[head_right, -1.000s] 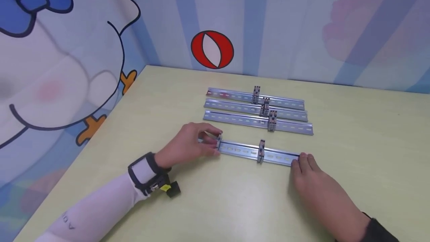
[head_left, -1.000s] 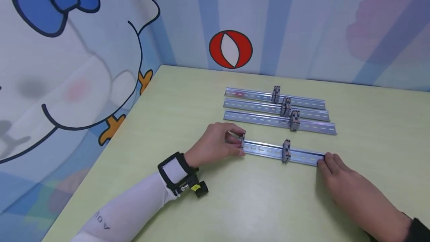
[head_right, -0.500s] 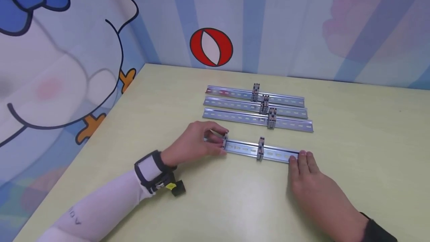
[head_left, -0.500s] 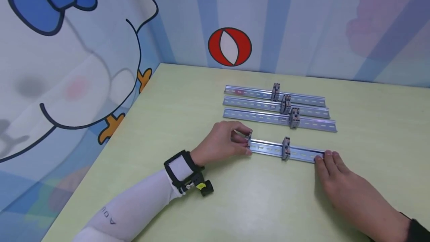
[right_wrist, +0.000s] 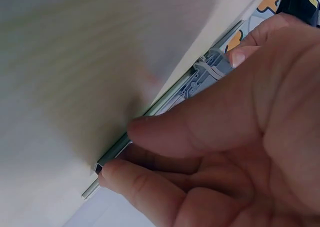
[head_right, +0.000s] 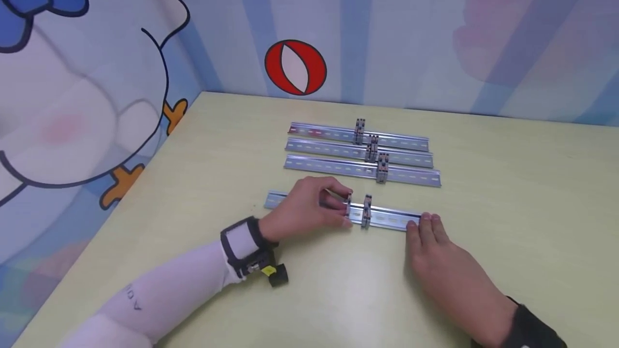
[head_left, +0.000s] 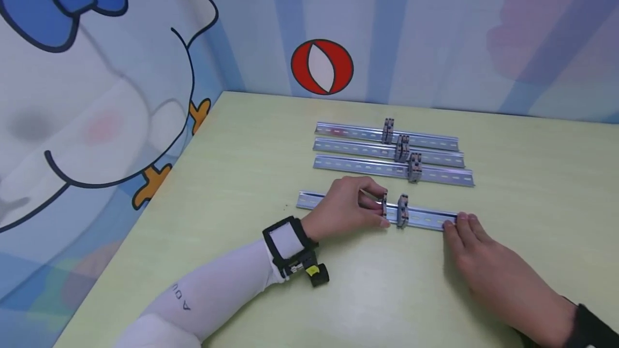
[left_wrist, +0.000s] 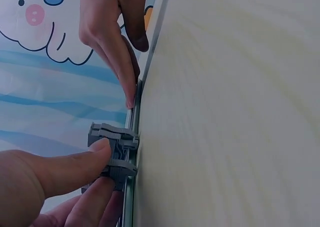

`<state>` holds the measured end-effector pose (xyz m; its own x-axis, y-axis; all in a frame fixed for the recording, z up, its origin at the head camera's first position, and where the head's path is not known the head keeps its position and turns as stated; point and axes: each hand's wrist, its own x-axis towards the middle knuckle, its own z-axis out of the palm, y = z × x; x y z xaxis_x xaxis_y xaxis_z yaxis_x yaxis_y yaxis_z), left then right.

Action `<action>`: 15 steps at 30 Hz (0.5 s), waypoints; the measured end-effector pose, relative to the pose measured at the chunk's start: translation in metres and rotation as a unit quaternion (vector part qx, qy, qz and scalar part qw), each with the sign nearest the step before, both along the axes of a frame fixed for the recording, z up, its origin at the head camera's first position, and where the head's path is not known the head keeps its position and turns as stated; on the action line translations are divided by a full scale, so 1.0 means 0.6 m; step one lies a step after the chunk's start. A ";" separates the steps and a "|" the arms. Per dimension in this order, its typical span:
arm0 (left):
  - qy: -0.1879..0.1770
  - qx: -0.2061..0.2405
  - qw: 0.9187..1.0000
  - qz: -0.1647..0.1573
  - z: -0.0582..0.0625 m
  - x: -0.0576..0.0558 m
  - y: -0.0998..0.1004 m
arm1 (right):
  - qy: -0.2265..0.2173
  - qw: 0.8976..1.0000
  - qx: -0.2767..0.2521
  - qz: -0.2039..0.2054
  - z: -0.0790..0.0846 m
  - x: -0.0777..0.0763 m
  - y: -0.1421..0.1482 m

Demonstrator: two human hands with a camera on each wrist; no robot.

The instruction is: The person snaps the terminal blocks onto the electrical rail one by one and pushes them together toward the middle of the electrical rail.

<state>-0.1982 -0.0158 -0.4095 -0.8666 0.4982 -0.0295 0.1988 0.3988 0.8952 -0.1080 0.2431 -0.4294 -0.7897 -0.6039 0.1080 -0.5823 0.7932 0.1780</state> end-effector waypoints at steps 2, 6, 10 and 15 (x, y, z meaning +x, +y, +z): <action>0.000 0.000 1.000 0.000 0.000 0.001 0.007 | -0.001 1.000 0.005 0.000 0.003 -0.002 -0.004; 0.001 0.004 1.000 0.000 0.002 0.001 0.016 | -0.005 1.000 0.020 0.001 0.009 -0.005 -0.008; 0.002 0.009 1.000 0.001 0.001 0.000 0.022 | -0.012 1.000 0.027 -0.003 0.011 -0.006 -0.007; 0.007 0.006 1.000 -0.005 -0.003 0.002 0.032 | 0.008 1.000 0.013 0.003 0.007 0.000 -0.004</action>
<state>-0.1971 0.0037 -0.4112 -0.8622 0.5064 -0.0107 0.2156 0.3862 0.8969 -0.1081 0.2407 -0.4255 -0.7843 -0.6114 0.1049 -0.5837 0.7847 0.2087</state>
